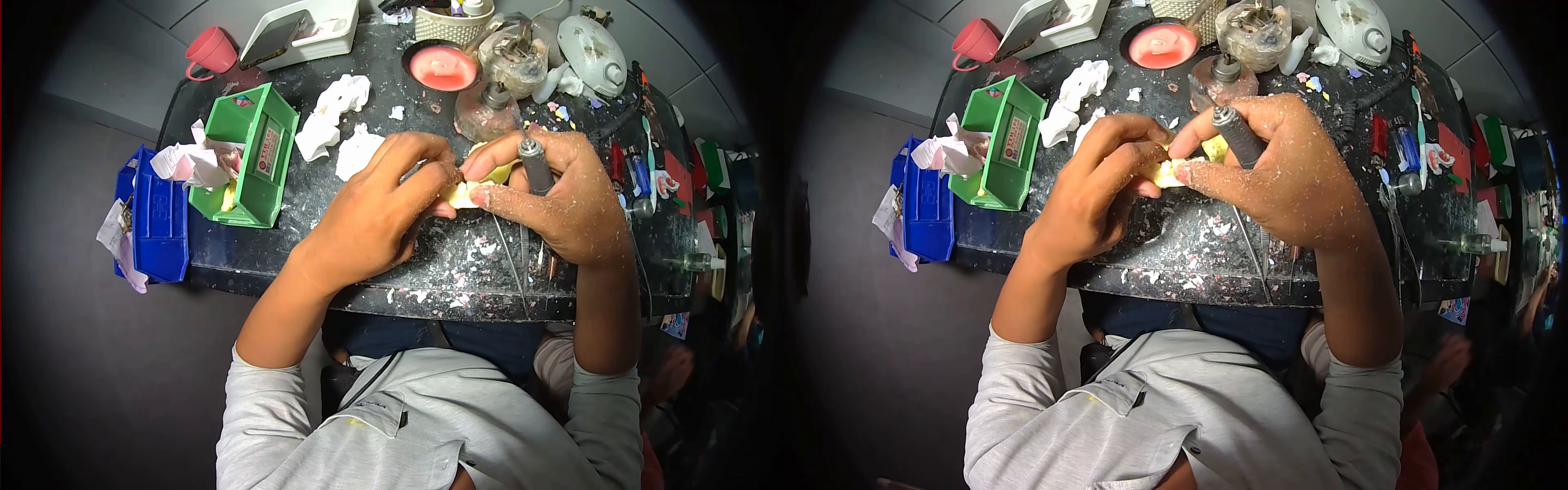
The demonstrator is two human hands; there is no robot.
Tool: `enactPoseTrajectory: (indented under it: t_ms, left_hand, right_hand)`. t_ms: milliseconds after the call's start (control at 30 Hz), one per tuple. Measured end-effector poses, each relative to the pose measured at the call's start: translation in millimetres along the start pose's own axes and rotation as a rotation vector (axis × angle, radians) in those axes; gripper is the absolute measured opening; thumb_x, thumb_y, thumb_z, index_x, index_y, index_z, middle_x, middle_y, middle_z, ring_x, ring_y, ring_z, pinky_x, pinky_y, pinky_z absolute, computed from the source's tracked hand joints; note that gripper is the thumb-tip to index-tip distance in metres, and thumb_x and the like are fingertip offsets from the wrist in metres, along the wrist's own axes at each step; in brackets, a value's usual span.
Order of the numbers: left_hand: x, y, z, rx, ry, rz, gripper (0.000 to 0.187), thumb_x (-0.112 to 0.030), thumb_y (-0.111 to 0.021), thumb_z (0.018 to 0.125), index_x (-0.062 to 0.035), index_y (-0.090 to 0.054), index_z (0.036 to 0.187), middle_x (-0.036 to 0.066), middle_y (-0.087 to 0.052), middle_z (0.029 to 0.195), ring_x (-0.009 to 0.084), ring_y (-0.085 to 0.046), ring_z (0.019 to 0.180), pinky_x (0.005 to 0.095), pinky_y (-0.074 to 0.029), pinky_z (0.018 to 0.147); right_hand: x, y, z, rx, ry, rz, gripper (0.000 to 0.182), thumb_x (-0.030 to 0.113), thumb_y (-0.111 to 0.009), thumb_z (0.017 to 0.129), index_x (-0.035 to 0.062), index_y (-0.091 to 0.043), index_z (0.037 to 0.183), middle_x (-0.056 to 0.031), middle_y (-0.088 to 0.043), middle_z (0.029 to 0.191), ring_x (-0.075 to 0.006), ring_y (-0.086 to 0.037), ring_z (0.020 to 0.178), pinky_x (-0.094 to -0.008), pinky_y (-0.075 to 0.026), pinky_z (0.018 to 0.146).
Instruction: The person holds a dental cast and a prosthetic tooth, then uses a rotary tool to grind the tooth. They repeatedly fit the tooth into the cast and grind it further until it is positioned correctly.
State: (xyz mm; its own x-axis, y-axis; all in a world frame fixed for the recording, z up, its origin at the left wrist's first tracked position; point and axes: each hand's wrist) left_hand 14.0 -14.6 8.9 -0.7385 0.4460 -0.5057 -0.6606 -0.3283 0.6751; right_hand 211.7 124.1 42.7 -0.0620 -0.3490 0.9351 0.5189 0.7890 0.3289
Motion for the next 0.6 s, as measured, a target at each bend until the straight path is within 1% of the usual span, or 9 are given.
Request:
enactPoseTrajectory:
  t_ms: [33, 100, 167, 233, 367, 467, 533, 567, 600]
  left_hand:
    - [0.6, -0.2, -0.4, -0.010, -0.024, 0.021, 0.036, 0.007, -0.074, 0.084, 0.0049, -0.063, 0.118, 0.020, -0.062, 0.122, 0.0376, -0.065, 0.106, 0.0428, -0.055, 0.091]
    - [1.3, 0.0, 0.3, -0.007, -0.044, 0.042, 0.037, 0.006, -0.074, 0.083, 0.0048, -0.063, 0.118, 0.020, -0.062, 0.123, 0.0378, -0.065, 0.107, 0.0437, -0.054, 0.092]
    - [1.1, 0.6, 1.0, -0.003, -0.064, 0.063, 0.038, 0.005, -0.075, 0.083, 0.0047, -0.063, 0.119, 0.020, -0.062, 0.123, 0.0381, -0.065, 0.107, 0.0446, -0.054, 0.093]
    - [1.1, 2.3, 2.0, 0.007, -0.069, 0.069, 0.037, 0.001, -0.075, 0.084, 0.0047, -0.064, 0.118, 0.021, -0.063, 0.125, 0.0398, -0.065, 0.111, 0.0460, -0.053, 0.096]
    - [2.1, 3.4, 4.5, 0.001, -0.119, 0.088, 0.036, 0.001, -0.074, 0.084, 0.0062, -0.064, 0.117, 0.022, -0.064, 0.125, 0.0417, -0.065, 0.115, 0.0468, -0.054, 0.097]
    - [0.2, 4.8, 4.7, 0.031, -0.113, 0.066, 0.036, 0.002, -0.073, 0.082, 0.0069, -0.064, 0.117, 0.023, -0.066, 0.123, 0.0434, -0.066, 0.116, 0.0476, -0.055, 0.097]
    - [-1.1, 5.1, 4.7, 0.047, -0.110, 0.031, 0.034, 0.001, -0.071, 0.083, 0.0068, -0.064, 0.116, 0.022, -0.069, 0.118, 0.0446, -0.068, 0.113, 0.0479, -0.056, 0.095]
    - [-0.3, 4.7, 4.0, 0.047, -0.110, 0.030, 0.034, 0.001, -0.071, 0.083, 0.0068, -0.064, 0.116, 0.022, -0.069, 0.118, 0.0446, -0.068, 0.113, 0.0479, -0.056, 0.095]
    - [1.3, 3.9, 2.7, 0.042, -0.114, 0.006, 0.031, -0.005, -0.071, 0.087, 0.0063, -0.063, 0.116, 0.022, -0.069, 0.113, 0.0430, -0.069, 0.108, 0.0469, -0.057, 0.091]
  right_hand:
    - [2.1, 1.1, 0.0, 0.001, -0.001, 0.001, 0.014, 0.010, -0.084, 0.089, 0.0019, -0.078, 0.098, 0.0015, -0.068, 0.075, -0.0028, -0.058, 0.067, -0.0222, -0.046, 0.060]
    - [8.4, 4.7, 0.2, 0.036, -0.075, -0.075, 0.013, 0.010, -0.084, 0.089, 0.0020, -0.079, 0.098, 0.0021, -0.066, 0.071, -0.0026, -0.057, 0.066, -0.0221, -0.046, 0.059]
    - [6.4, 5.0, -0.2, 0.034, -0.053, -0.069, 0.012, 0.010, -0.084, 0.089, 0.0020, -0.080, 0.097, 0.0019, -0.066, 0.070, -0.0026, -0.057, 0.065, -0.0222, -0.045, 0.059]
    - [3.0, 6.2, -0.3, 0.030, -0.030, -0.063, 0.012, 0.011, -0.083, 0.090, 0.0021, -0.080, 0.097, 0.0018, -0.066, 0.069, -0.0027, -0.057, 0.064, -0.0223, -0.045, 0.058]
    - [0.6, 8.1, 0.9, 0.046, -0.036, -0.057, 0.011, 0.012, -0.082, 0.090, 0.0025, -0.081, 0.096, 0.0025, -0.064, 0.068, -0.0028, -0.053, 0.061, -0.0224, -0.041, 0.055]
    - [0.0, 6.5, 0.9, 0.053, -0.047, -0.033, 0.011, 0.012, -0.082, 0.090, 0.0024, -0.081, 0.095, 0.0038, -0.062, 0.066, -0.0026, -0.051, 0.060, -0.0224, -0.038, 0.054]
    - [3.2, 6.8, 1.0, 0.051, -0.056, -0.003, 0.011, 0.012, -0.082, 0.090, 0.0023, -0.081, 0.095, 0.0045, -0.061, 0.065, -0.0024, -0.050, 0.060, -0.0225, -0.037, 0.054]
    - [9.5, 9.1, 1.5, 0.084, -0.131, 0.013, 0.012, 0.012, -0.083, 0.089, 0.0023, -0.081, 0.095, 0.0043, -0.062, 0.066, -0.0023, -0.050, 0.058, -0.0224, -0.037, 0.053]
    - [13.6, 10.8, 1.7, 0.116, -0.206, 0.028, 0.012, 0.013, -0.083, 0.088, 0.0024, -0.081, 0.095, 0.0041, -0.063, 0.066, -0.0021, -0.050, 0.057, -0.0223, -0.037, 0.052]
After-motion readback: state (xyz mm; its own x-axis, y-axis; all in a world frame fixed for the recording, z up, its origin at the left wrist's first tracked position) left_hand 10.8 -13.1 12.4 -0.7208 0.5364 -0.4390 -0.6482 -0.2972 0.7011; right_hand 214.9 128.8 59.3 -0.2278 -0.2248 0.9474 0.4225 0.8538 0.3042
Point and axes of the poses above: each hand's wrist, its own z-axis towards the middle knuckle, its own y-axis out of the back of the hand, x = y × z
